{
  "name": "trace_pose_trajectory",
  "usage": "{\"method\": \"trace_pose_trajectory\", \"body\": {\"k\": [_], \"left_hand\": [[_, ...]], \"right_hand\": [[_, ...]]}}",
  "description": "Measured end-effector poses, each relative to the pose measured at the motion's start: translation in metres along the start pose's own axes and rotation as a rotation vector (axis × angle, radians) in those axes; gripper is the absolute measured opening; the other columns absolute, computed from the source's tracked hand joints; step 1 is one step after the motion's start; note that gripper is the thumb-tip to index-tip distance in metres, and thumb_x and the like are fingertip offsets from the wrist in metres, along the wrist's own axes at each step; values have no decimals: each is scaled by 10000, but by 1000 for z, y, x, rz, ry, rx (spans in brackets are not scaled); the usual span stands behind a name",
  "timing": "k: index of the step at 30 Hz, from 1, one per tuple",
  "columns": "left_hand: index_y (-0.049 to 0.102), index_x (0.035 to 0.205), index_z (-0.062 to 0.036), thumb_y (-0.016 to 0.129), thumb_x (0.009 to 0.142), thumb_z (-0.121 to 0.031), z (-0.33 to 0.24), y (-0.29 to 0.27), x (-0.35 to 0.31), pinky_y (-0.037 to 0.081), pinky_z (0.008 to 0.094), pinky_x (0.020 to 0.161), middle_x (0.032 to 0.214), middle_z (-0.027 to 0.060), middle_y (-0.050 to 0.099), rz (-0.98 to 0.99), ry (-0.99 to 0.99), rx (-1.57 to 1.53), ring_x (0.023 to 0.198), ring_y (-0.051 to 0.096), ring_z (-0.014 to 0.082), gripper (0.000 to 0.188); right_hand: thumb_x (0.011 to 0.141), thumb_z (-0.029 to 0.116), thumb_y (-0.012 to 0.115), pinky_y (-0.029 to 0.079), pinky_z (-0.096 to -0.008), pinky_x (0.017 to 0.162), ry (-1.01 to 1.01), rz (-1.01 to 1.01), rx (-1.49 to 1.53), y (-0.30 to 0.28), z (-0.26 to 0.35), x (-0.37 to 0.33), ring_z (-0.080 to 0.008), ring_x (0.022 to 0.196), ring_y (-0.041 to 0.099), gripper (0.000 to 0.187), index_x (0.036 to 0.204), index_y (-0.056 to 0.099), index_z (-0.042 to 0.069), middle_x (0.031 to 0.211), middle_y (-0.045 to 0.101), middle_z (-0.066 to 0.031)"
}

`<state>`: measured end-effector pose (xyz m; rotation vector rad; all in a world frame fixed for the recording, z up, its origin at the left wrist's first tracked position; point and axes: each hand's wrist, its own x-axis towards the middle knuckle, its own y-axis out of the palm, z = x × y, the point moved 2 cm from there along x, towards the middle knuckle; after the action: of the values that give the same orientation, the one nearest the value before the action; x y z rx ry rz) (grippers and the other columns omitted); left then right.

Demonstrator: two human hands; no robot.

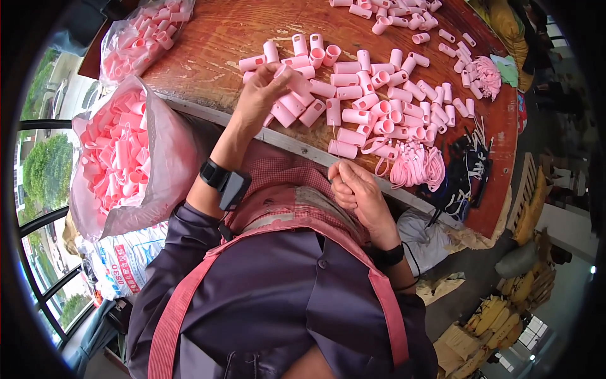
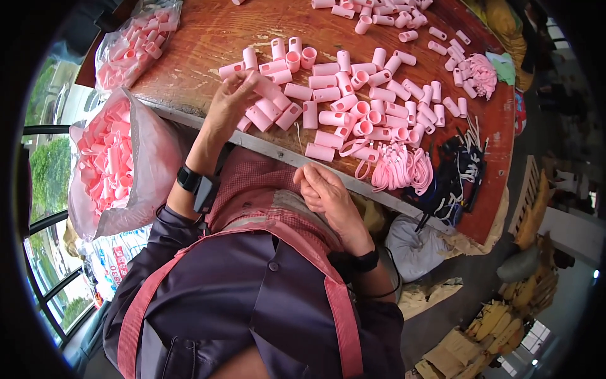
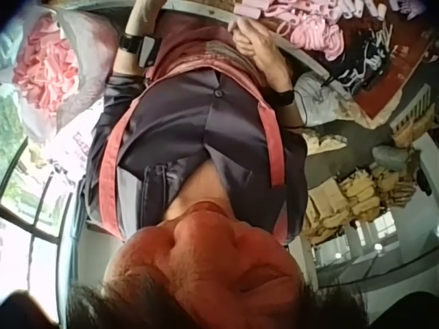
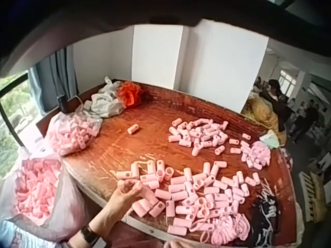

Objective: The person threads pink cords through pink plastic tubes by hand, repeating the process with items from the table. After threading each cord, they occasionally reach into a bag for more tubes or place finished assemblies aside.

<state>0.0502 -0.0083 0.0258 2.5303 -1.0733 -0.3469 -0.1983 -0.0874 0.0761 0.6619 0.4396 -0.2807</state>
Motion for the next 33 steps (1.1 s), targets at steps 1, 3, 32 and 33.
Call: {"method": "trace_pose_trajectory", "body": {"k": [1,3,32,33], "left_hand": [[544,1166,-50,607,921,-327,-3,6,-9,465,361,874,1039,101,616,-4,-2,-2,972,589,235,375],[524,1188,-69,545,962,-300,-6,23,-27,470,318,880,1050,72,611,135,-157,-282,950,609,196,323],[486,1133,-73,506,964,-221,11,121,-41,446,329,880,986,87,574,220,-183,-380,936,553,182,225],[486,1133,-73,506,964,-221,13,123,-41,446,329,880,986,87,574,225,-189,-376,936,553,182,225]], "right_hand": [[1029,300,396,181,-160,411,16,13,-9,4,-1,3,2,471,225,288,946,503,47,622,295,79],[1029,303,396,180,-160,410,31,29,-22,10,0,7,3,469,223,288,946,502,49,620,292,81],[1027,300,401,178,-159,417,-9,31,109,-32,-11,-31,5,470,224,264,960,505,67,627,298,83],[1027,299,400,176,-159,418,-10,36,111,-34,-12,-32,5,470,223,263,959,504,68,627,297,83]]}}
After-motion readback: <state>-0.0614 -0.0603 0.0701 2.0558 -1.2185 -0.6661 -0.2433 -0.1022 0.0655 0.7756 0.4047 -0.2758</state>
